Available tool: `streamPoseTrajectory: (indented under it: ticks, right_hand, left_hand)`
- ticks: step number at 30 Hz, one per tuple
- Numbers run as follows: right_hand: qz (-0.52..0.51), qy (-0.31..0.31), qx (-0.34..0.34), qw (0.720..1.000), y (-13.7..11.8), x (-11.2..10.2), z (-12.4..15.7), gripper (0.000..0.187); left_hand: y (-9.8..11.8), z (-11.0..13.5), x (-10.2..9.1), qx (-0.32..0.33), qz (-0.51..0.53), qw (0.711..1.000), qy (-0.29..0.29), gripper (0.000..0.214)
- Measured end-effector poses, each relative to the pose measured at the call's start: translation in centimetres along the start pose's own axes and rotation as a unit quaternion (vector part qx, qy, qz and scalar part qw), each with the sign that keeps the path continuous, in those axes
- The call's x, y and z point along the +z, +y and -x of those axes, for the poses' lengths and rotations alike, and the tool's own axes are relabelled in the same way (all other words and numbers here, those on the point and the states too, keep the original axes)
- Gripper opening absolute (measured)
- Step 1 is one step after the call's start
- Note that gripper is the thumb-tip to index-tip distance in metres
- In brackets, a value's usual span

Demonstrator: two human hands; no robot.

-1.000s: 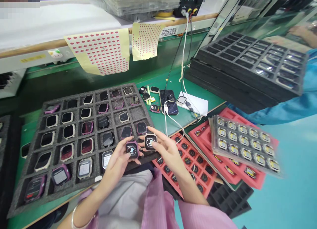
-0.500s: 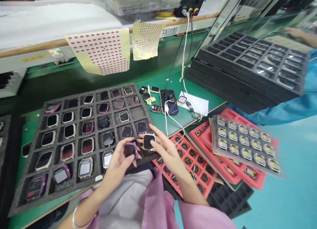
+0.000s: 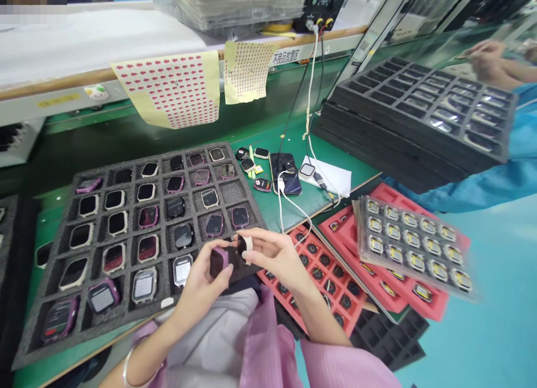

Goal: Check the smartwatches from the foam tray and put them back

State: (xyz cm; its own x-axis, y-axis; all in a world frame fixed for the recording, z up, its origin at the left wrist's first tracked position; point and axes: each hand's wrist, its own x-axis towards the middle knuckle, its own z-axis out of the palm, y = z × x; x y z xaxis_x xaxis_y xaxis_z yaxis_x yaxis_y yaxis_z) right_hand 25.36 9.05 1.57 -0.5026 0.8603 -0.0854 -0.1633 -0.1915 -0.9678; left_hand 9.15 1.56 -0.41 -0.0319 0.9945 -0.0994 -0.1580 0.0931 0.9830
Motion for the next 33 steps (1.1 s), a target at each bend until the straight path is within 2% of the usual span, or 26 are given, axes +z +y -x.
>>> streamPoseTrajectory:
  ticks: [6, 16, 22, 29, 33]
  right_hand:
    - [-0.031, -0.011, 0.007, 0.999, -0.1, 0.0, 0.0, 0.039]
    - [-0.005, 0.008, 0.006, 1.0, 0.0, 0.0, 0.3, 0.036]
    - [-0.017, -0.01, -0.001, 1.0, -0.2, 0.2, 0.4, 0.037]
    - [-0.025, -0.024, -0.004, 0.999, 0.0, 0.1, 0.4, 0.036]
    - [-0.02, -0.04, -0.017, 0.999, 0.0, 0.1, 0.3, 0.035]
  left_hand:
    - [0.2, -0.1, 0.3, 0.006, 0.026, 1.0, -0.002, 0.035]
    - [0.4, 0.1, 0.1, -0.001, 0.01, 1.0, -0.007, 0.032]
    - [0.9, 0.4, 1.0, -0.011, 0.031, 0.998, 0.052, 0.029]
    - [0.7, 0.4, 0.8, -0.025, 0.035, 0.998, 0.035, 0.031]
    - [0.7, 0.3, 0.4, -0.003, 0.011, 1.0, 0.004, 0.029]
